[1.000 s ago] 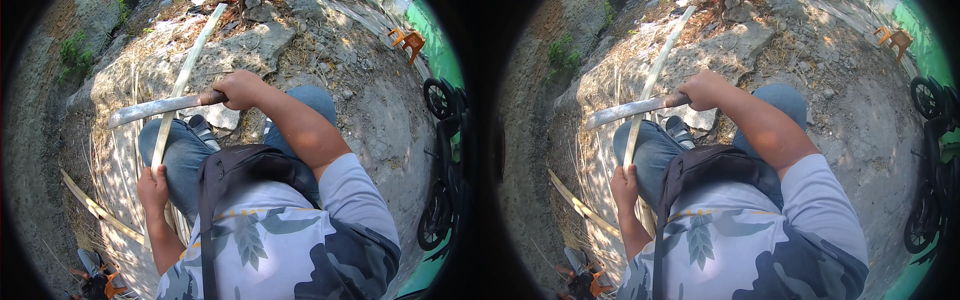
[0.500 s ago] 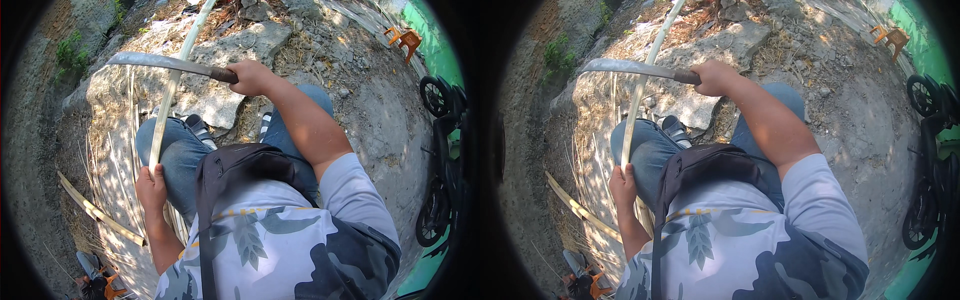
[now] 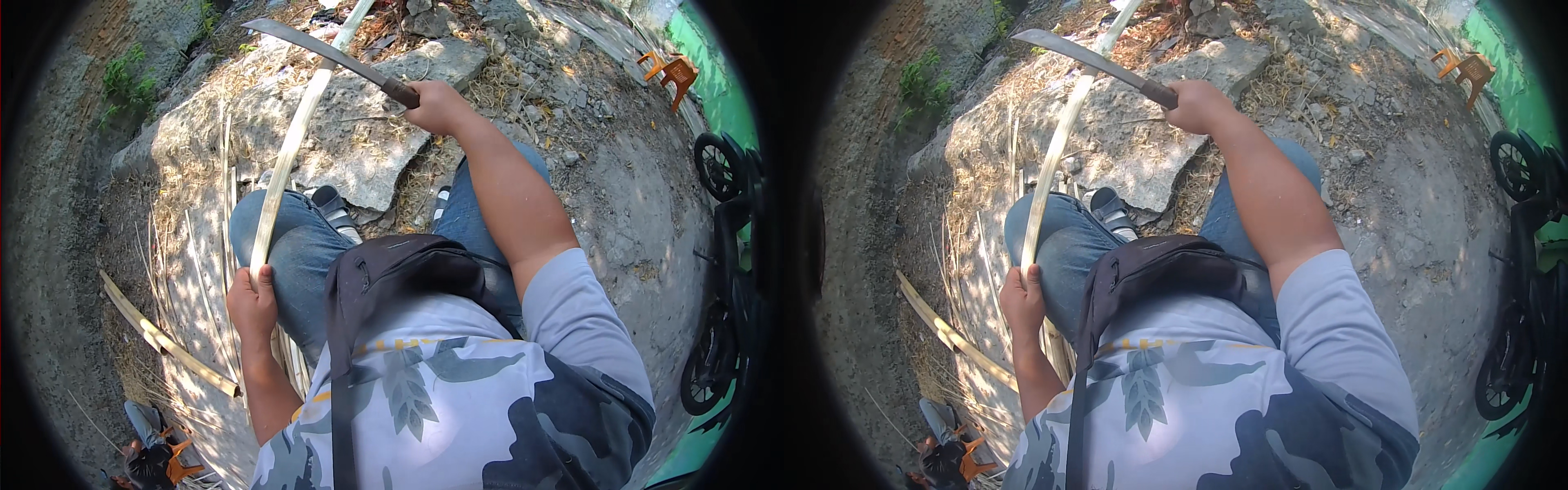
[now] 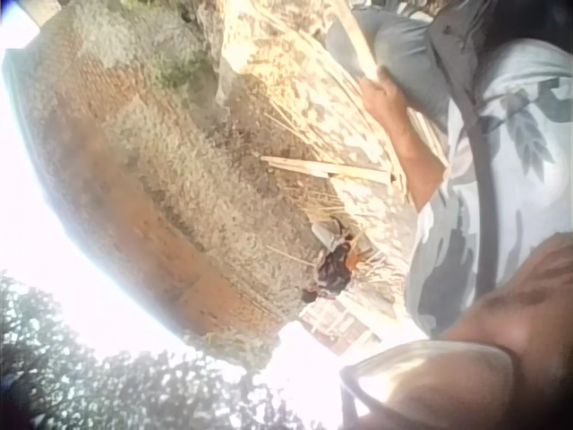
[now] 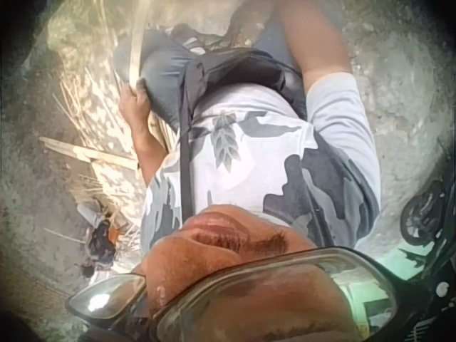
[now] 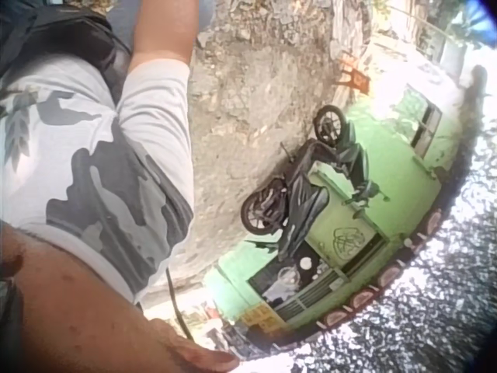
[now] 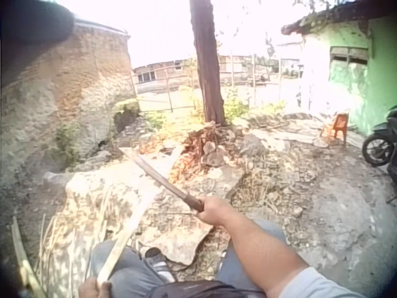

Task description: The person shaves thin bamboo strips with a machete and then scrapes the surface of a bamboo slat using the machete.

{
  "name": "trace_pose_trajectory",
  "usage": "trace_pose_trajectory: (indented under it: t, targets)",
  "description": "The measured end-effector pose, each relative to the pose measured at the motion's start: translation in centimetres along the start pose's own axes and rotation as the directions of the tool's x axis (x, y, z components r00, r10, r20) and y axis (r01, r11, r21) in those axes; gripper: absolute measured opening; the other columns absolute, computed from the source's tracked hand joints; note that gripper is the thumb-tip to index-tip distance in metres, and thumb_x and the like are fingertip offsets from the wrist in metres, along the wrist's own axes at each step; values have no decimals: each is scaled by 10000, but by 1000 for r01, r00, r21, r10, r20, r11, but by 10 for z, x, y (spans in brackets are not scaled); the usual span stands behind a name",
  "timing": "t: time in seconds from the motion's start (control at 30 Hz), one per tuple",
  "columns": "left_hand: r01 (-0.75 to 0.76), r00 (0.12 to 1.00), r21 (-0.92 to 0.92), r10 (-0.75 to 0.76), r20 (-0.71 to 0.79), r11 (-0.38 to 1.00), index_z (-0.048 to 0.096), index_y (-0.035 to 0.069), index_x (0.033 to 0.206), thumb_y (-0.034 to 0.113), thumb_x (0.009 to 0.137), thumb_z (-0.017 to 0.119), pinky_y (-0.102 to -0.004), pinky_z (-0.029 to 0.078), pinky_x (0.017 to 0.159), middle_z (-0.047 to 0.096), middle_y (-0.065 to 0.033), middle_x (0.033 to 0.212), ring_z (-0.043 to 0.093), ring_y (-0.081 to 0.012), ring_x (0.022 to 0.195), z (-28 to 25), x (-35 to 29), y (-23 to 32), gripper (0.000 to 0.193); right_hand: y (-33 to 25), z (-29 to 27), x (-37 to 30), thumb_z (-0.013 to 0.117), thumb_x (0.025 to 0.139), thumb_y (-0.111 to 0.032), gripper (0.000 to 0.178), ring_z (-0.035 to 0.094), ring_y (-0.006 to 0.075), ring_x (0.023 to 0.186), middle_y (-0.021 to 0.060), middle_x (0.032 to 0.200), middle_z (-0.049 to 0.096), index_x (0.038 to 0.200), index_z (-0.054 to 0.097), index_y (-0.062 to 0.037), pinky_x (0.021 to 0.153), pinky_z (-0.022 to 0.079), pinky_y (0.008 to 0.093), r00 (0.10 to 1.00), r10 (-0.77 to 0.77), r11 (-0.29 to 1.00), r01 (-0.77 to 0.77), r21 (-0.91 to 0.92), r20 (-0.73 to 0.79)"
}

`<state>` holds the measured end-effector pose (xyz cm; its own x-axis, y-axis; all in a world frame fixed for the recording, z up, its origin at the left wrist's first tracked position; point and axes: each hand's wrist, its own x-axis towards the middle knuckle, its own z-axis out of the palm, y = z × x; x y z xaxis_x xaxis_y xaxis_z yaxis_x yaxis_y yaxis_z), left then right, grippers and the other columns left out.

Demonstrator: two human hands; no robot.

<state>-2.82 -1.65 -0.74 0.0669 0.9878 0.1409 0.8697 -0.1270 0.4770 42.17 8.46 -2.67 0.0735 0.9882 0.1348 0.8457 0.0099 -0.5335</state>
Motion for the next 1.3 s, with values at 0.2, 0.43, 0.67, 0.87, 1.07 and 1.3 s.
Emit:
trace_pose_trajectory:
  t: [0.2, 0.43, 0.67, 0.87, 1.07, 1.3]
  targets:
    - [15, 999, 78, -19, 43, 997, 600, 18, 865, 568, 999, 611, -462, 469, 621, 615, -184, 688, 615, -393, 648, -2, 4, 4, 566, -8, 5, -7, 695, 782, -227, 271, 700, 399, 913, 201, 927, 727, 1002, 706, -69, 813, 539, 467, 994, 81, 995, -85, 52, 68]
    - [22, 999, 117, -25, 23, 993, 585, 15, 860, 584, 995, 603, -489, 467, 629, 616, -202, 697, 618, -427, 666, -3, 3, 5, 585, -58, 23, -18, 711, 752, -232, 211, 721, 356, 822, 126, 828, 726, 953, 703, -169, 762, 572, 493, 926, -298, 926, 340, -166, 231]
    - [7, 1000, 54, -8, 16, 999, 593, 13, 853, 589, 988, 616, -475, 465, 623, 607, -192, 683, 605, -397, 637, -2, 1, -1, 592, -38, 13, -7, 714, 764, -242, 174, 720, 355, 827, 115, 825, 727, 917, 693, -161, 766, 569, 486, 965, -216, 957, 240, -162, 150]
    - [4, 999, 22, -5, 39, 1000, 596, 14, 853, 580, 985, 630, -448, 462, 611, 599, -179, 676, 595, -358, 620, -4, 4, -2, 582, -4, -6, 0, 721, 790, -258, 319, 695, 376, 997, 172, 1022, 732, 1060, 722, -90, 867, 544, 470, 975, 186, 970, -202, 137, 125]
    - [7, 1000, 81, -9, 25, 997, 578, 20, 842, 559, 999, 619, -464, 461, 606, 599, -178, 674, 597, -385, 620, -1, 2, 1, 563, -22, 8, -7, 708, 783, -244, 319, 705, 369, 975, 158, 991, 739, 1069, 724, -107, 860, 552, 470, 989, 97, 993, -104, 61, 116]
    - [-27, 1000, 160, 27, -1, 987, 571, 23, 830, 557, 995, 621, -477, 459, 611, 602, -195, 683, 603, -420, 646, -3, 3, 2, 561, -55, 24, -16, 700, 758, -229, 174, 714, 353, 819, 117, 802, 715, 914, 700, -152, 757, 564, 503, 920, -315, 924, 353, -145, 232]
